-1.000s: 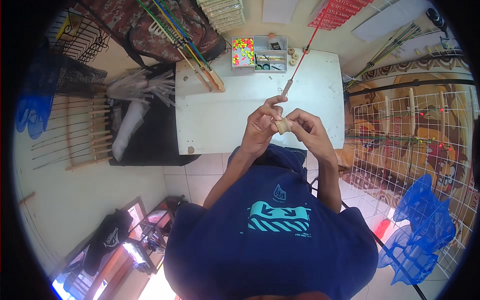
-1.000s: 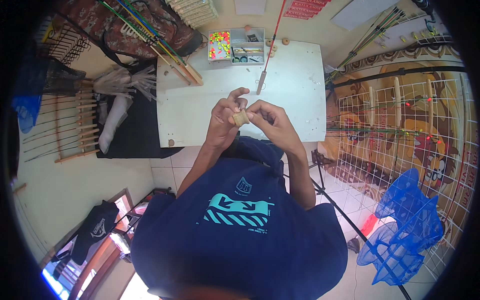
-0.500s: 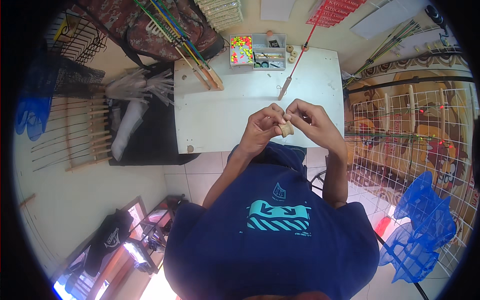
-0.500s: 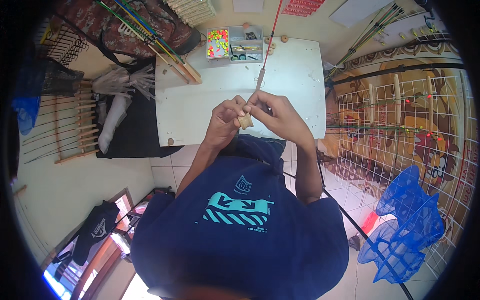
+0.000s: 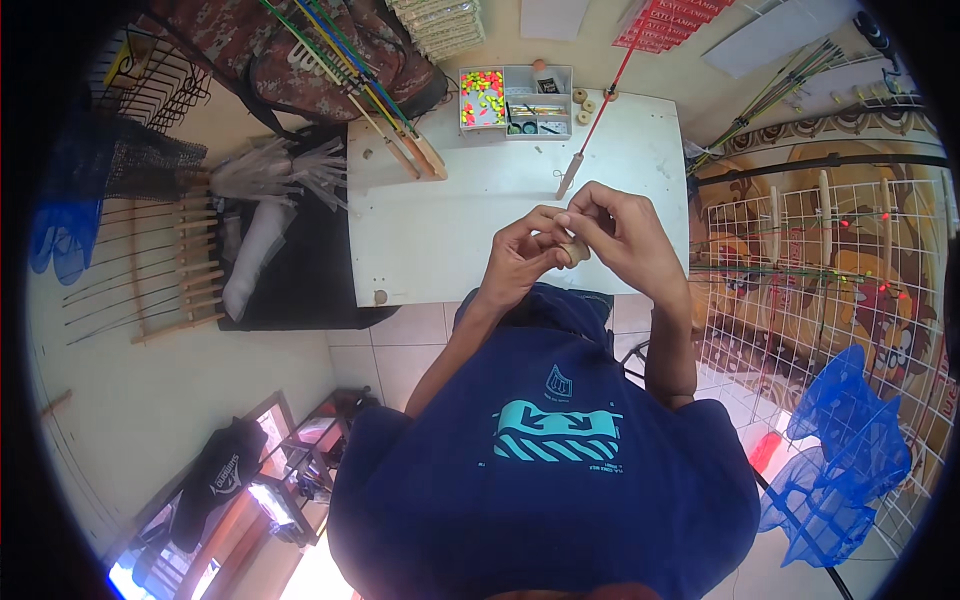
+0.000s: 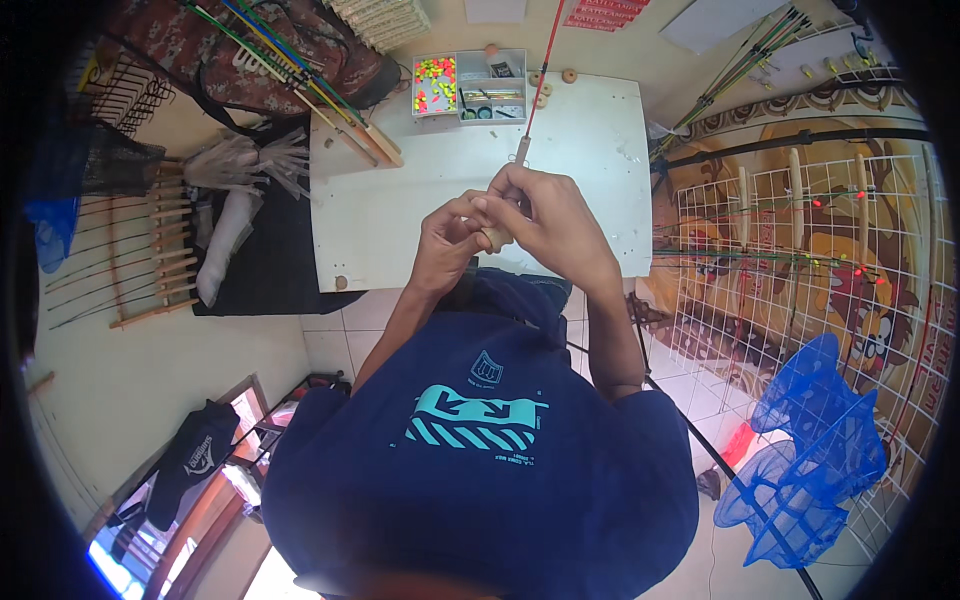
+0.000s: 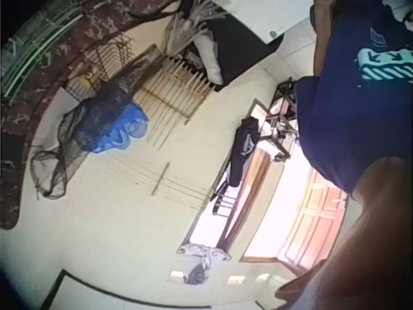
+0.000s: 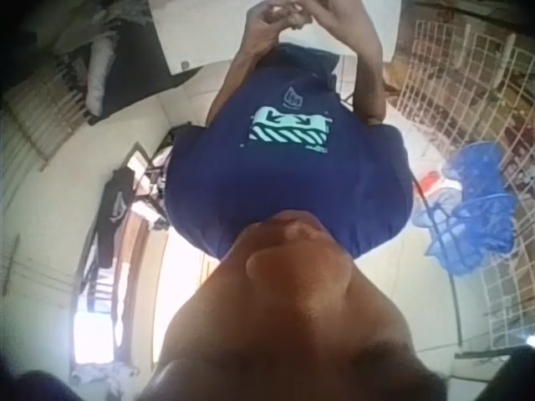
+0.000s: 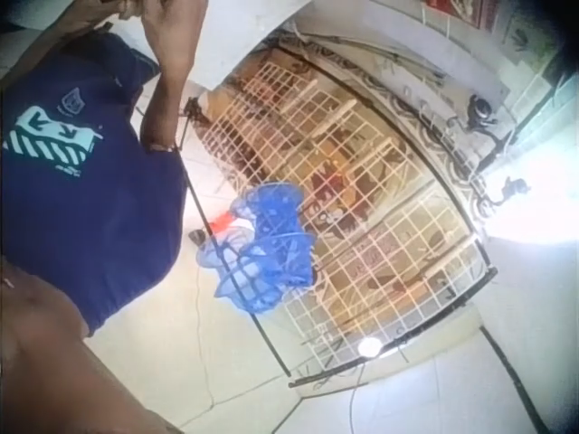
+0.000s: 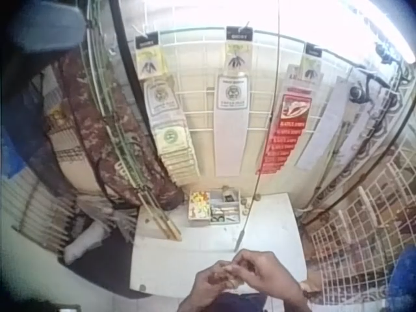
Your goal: Assemble fishing rod components by attaching a specialized weight or bobber.
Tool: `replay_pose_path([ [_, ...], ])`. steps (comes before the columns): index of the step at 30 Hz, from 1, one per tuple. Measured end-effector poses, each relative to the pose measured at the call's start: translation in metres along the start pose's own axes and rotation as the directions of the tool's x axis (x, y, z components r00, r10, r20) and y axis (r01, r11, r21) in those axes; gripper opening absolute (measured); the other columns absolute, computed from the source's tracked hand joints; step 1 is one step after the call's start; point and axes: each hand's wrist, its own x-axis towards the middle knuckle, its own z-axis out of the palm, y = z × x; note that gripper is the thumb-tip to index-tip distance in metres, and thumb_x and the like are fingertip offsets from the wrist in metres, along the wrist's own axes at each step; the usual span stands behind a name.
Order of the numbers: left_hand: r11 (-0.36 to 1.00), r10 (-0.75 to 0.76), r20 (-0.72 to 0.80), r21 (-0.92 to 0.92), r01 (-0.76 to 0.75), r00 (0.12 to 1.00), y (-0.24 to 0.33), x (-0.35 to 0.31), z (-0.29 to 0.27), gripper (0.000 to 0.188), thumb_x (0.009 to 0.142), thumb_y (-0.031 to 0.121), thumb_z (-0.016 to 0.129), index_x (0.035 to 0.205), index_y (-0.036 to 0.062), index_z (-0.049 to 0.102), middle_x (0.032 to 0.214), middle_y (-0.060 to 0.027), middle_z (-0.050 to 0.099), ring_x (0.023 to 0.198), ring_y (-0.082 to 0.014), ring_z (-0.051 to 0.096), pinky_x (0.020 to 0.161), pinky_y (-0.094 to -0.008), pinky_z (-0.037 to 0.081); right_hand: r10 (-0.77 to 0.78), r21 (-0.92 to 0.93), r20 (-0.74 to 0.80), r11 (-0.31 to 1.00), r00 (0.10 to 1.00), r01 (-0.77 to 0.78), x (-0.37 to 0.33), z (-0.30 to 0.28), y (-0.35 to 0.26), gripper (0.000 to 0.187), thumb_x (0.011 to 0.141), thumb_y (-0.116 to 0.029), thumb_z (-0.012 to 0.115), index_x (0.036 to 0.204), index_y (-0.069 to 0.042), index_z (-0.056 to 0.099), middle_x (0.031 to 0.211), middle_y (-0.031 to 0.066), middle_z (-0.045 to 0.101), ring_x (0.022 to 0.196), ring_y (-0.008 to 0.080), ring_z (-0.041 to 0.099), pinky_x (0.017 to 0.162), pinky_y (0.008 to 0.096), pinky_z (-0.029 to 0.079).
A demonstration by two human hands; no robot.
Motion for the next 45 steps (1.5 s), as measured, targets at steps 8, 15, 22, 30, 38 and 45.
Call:
replay_pose_path([
  [8, 0.995, 0.102, -0.052, -0.003, -0.102, 0.993, -0.006, 0.003, -0.009, 0.017, 0.086, 0.005, 0.068, 0.100, 0.0011, 0.060, 0.102, -0.0116, 0.063, 0.078, -0.0138, 0.061, 0.067, -0.0263, 0.052, 0.001, -0.063, -0.127, 0.998, 0.992, -0.009, -0.017, 0.007, -0.009, 0.018, 0.087, -0.015, 0.066, 0.084, 0.002, 0.063, 0.060, 0.0069, 0.052, 0.053, 0.0120, 0.043, 0.050, 0.0283, 0.036],
  [15, 0.985, 0.173, -0.152, 0.001, -0.175, 0.973, -0.008, 0.005, -0.004, 0.020, 0.086, 0.009, 0.069, 0.101, 0.0019, 0.059, 0.101, -0.0127, 0.064, 0.077, -0.0148, 0.060, 0.067, -0.0275, 0.050, 0.043, 0.116, -0.283, 0.993, 0.958, -0.010, -0.035, 0.026, -0.007, 0.011, 0.087, -0.008, 0.065, 0.086, 0.002, 0.063, 0.058, 0.0015, 0.045, 0.055, 0.0076, 0.036, 0.049, 0.0257, 0.030],
  [22, 0.971, 0.164, -0.166, -0.146, -0.189, 0.972, -0.006, 0.005, 0.002, 0.021, 0.086, 0.012, 0.070, 0.101, 0.0022, 0.059, 0.102, -0.0144, 0.064, 0.082, -0.0148, 0.059, 0.071, -0.0285, 0.048, 0.125, 0.385, -0.310, 0.923, 0.943, 0.004, -0.044, 0.046, 0.007, 0.010, 0.090, -0.007, 0.063, 0.089, 0.002, 0.063, 0.063, -0.0063, 0.046, 0.058, 0.0008, 0.033, 0.050, 0.0193, 0.024],
  [30, 0.949, 0.162, -0.145, -0.249, -0.194, 0.976, 0.001, 0.008, 0.003, 0.023, 0.087, 0.018, 0.069, 0.102, 0.0044, 0.058, 0.103, -0.0139, 0.062, 0.087, -0.0161, 0.058, 0.078, -0.0311, 0.047, 0.173, 0.542, -0.159, 0.838, 0.972, -0.061, -0.049, 0.050, 0.016, 0.011, 0.092, -0.010, 0.061, 0.089, 0.001, 0.062, 0.069, -0.0067, 0.050, 0.060, -0.0011, 0.037, 0.053, 0.0179, 0.027],
  [38, 0.973, 0.049, -0.015, -0.226, -0.051, 0.999, 0.000, -0.003, 0.003, 0.023, 0.087, 0.021, 0.070, 0.100, 0.0059, 0.058, 0.101, -0.0115, 0.061, 0.090, -0.0168, 0.059, 0.081, -0.0315, 0.047, 0.171, 0.579, -0.063, 0.809, 0.983, -0.103, -0.040, 0.042, 0.036, 0.012, 0.090, -0.011, 0.063, 0.090, 0.001, 0.063, 0.069, -0.0072, 0.050, 0.062, -0.0009, 0.038, 0.054, 0.0186, 0.029],
  [45, 0.995, 0.024, 0.030, -0.101, -0.020, 0.999, -0.001, -0.004, 0.004, 0.024, 0.086, 0.022, 0.071, 0.099, 0.0067, 0.059, 0.104, -0.0099, 0.058, 0.093, -0.0181, 0.058, 0.083, -0.0314, 0.048, 0.065, 0.224, -0.207, 0.974, 0.976, -0.017, -0.032, 0.029, 0.043, 0.009, 0.086, -0.008, 0.066, 0.089, 0.001, 0.065, 0.059, -0.0035, 0.044, 0.057, 0.0023, 0.034, 0.050, 0.0219, 0.027],
])
